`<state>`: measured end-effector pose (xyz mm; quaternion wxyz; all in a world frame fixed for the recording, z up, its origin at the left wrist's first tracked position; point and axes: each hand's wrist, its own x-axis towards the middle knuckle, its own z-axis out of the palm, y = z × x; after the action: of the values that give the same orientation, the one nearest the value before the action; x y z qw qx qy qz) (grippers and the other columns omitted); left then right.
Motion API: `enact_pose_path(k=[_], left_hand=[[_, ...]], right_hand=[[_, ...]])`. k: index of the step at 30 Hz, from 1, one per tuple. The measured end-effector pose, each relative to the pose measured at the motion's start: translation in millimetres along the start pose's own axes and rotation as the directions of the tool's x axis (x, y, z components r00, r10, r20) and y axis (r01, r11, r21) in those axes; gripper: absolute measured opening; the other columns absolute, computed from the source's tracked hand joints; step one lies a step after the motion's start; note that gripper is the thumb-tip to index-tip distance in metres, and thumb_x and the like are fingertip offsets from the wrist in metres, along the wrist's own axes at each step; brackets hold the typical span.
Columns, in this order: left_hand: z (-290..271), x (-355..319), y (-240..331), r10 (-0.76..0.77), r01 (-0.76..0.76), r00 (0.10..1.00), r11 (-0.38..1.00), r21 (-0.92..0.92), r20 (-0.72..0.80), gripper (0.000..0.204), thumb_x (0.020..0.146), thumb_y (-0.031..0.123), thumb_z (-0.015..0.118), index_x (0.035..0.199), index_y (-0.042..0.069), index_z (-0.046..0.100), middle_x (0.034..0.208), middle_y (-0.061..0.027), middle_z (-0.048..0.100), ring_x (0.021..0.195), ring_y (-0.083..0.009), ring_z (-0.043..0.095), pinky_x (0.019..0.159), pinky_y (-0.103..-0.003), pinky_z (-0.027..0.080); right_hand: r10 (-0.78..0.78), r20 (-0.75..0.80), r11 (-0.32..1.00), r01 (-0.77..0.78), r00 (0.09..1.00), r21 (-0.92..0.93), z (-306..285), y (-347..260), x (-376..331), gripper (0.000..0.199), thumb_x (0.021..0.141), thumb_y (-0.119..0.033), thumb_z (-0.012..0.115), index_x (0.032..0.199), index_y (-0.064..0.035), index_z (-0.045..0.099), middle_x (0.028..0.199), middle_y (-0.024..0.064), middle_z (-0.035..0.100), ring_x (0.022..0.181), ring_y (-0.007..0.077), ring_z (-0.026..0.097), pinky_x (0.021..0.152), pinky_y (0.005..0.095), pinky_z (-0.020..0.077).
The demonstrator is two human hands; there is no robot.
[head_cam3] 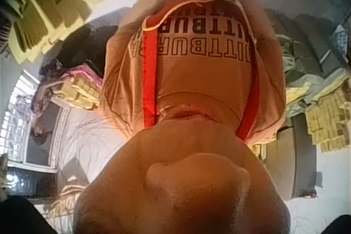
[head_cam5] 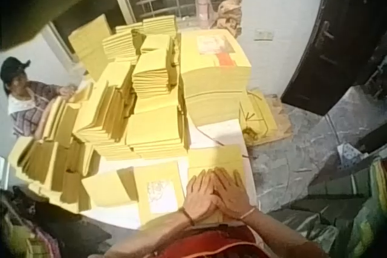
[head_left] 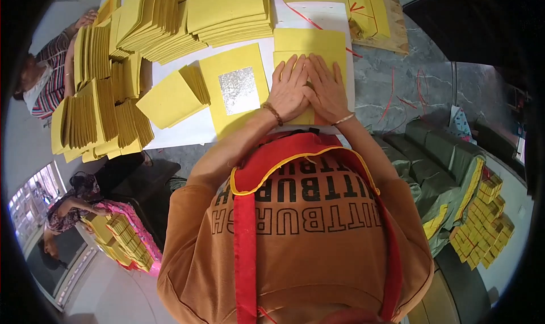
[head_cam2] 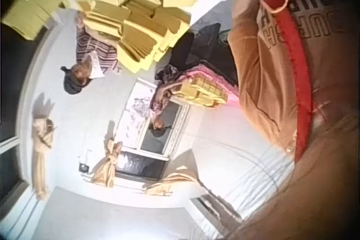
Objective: Assembling and folding yellow paper folders with adhesive strips and stacking them.
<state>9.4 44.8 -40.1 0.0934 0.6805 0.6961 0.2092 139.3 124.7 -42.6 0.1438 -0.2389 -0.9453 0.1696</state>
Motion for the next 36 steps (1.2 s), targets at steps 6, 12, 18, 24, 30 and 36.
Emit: enact_pose_path(k=[6, 12, 18, 24, 30, 36], left_hand=[[-37.7, 2.8, -8.8, -0.023, 0.082, 0.988, 0.917, -0.389, 0.154, 0.073, 0.071, 0.012, 0.054, 0.134, -0.002, 0.021, 0.135, -0.0260, 0.027, 0.130, -0.0374, 0.022, 0.105, -0.050, 0.016], [-4.8, 10.6, 10.0, 0.026, -0.055, 0.954, 0.994, 0.089, 0.300, 0.056, 0.085, 0.021, 0.042, 0.139, 0.024, 0.026, 0.139, -0.0300, 0.020, 0.127, -0.0510, 0.019, 0.102, -0.058, 0.017], [9.5, 6.6, 13.9, 0.151, -0.115, 0.987, 0.896, 0.429, -0.050, 0.050, 0.085, 0.030, 0.041, 0.135, 0.023, 0.034, 0.117, -0.0288, 0.049, 0.104, -0.0475, 0.046, 0.079, -0.052, 0.040], [-30.0, -3.8, -0.1, 0.125, -0.104, 0.986, 0.979, 0.174, -0.112, 0.046, 0.075, 0.018, 0.053, 0.119, 0.006, 0.050, 0.113, -0.0177, 0.052, 0.103, -0.0292, 0.051, 0.081, -0.041, 0.042], [-137.8, -103.1, -68.1, 0.089, 0.079, 0.888, 0.937, 0.340, -0.451, 0.053, 0.067, 0.007, 0.051, 0.118, 0.018, 0.055, 0.119, -0.0033, 0.053, 0.111, -0.0226, 0.047, 0.088, -0.044, 0.034], [-129.1, -186.5, -155.2, -0.158, 0.390, 0.893, 0.739, 0.550, -0.420, 0.051, 0.071, 0.006, 0.051, 0.120, 0.019, 0.053, 0.121, 0.0002, 0.053, 0.107, -0.0200, 0.048, 0.088, -0.040, 0.032]], right_hand=[[0.106, 0.173, 0.958, -0.054, 0.979, -0.283, 10.3, -9.5, 8.1, 0.058, 0.088, -0.040, 0.038, 0.138, -0.0121, 0.025, 0.144, 0.0080, 0.022, 0.135, 0.0232, 0.016, 0.107, 0.0509, 0.0101], [0.048, 0.114, 0.970, -0.019, 0.992, -0.243, 22.6, 12.8, 3.6, 0.060, 0.083, -0.032, 0.044, 0.136, -0.0090, 0.029, 0.144, 0.0109, 0.024, 0.134, 0.0275, 0.018, 0.106, 0.0513, 0.0090], [0.312, -0.014, 0.435, -0.130, 0.950, 0.891, -4.2, 28.4, 4.4, 0.057, 0.081, -0.003, 0.048, 0.133, -0.0071, 0.026, 0.133, 0.0184, 0.036, 0.127, 0.0302, 0.033, 0.103, 0.0419, 0.0268], [0.573, -0.009, 0.036, -0.014, 0.820, 0.999, -42.0, 33.1, 17.1, 0.057, 0.084, 0.001, 0.048, 0.134, -0.0101, 0.022, 0.123, 0.0187, 0.044, 0.110, 0.0298, 0.050, 0.090, 0.0358, 0.0419], [0.614, -0.077, 0.252, -0.102, 0.786, 0.962, -47.4, 32.1, 0.6, 0.055, 0.087, -0.004, 0.049, 0.134, -0.0095, 0.021, 0.114, 0.0154, 0.053, 0.102, 0.0240, 0.056, 0.086, 0.0342, 0.0443], [0.609, -0.027, 0.276, -0.181, 0.793, 0.944, -22.4, 27.1, -9.6, 0.049, 0.088, -0.004, 0.048, 0.132, -0.0051, 0.027, 0.103, 0.0119, 0.059, 0.094, 0.0182, 0.058, 0.080, 0.0284, 0.0452]])
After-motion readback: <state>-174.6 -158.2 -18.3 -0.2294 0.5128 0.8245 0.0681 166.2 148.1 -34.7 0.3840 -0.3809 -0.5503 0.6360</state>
